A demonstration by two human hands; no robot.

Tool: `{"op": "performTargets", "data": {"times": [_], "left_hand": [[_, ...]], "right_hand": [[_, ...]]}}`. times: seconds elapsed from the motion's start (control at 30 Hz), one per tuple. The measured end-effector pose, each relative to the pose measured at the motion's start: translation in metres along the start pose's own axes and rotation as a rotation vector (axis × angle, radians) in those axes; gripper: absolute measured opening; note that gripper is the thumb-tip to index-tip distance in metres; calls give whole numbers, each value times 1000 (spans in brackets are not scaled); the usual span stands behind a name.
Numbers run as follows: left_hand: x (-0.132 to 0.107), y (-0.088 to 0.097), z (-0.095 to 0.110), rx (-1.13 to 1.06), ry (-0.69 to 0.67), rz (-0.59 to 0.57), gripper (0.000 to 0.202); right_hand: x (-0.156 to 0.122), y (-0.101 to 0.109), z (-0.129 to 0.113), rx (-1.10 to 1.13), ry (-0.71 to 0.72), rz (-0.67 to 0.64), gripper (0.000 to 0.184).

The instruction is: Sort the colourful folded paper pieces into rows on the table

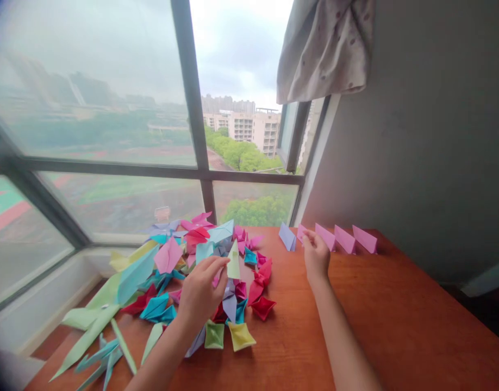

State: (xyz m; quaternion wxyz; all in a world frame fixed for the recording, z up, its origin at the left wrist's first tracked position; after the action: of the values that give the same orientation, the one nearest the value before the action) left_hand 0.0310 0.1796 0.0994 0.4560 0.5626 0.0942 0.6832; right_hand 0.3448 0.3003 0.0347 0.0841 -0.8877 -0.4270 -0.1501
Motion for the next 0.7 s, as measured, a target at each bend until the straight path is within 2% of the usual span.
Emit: {"op": "performTargets", "data": {"times": [0.1,0.23,0.3,0.47,0.57,0.7], "left_hand": [[4,6,-19,142,96,17,21],[8,12,-29,254,113,37,21],[7,7,-26,238,81,13,20],[-4,-19,-8,190,-21,-158,23],[-9,-26,-5,188,-1,-195,23],[-11,-29,-11,206,66,-241,28]], "right_hand": [[-32,-22,-2,-50,-22,-140,37],[-57,-28,3,-138,-13,-239,35],[-64,-30,3,-174,17,-280,33],[-75,-37,-2,-175,46,-352,30],[-80,-41,-5,-176,50,-375,30],[-86,-45,-11,-188,59,-407,29]]}}
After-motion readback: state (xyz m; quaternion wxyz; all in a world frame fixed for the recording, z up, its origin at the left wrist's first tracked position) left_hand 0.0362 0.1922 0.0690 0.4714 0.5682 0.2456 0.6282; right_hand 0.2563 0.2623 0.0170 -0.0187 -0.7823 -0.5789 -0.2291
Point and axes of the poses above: each hand's wrist, its own x-axis towards the middle knuckle, its own y-axis out of the back of the hand, z = x × y, the point moved 7 cm from there along x, towards the middle knuckle, and after that the axes turned 6 degrees about z, right-handed, at the moved point
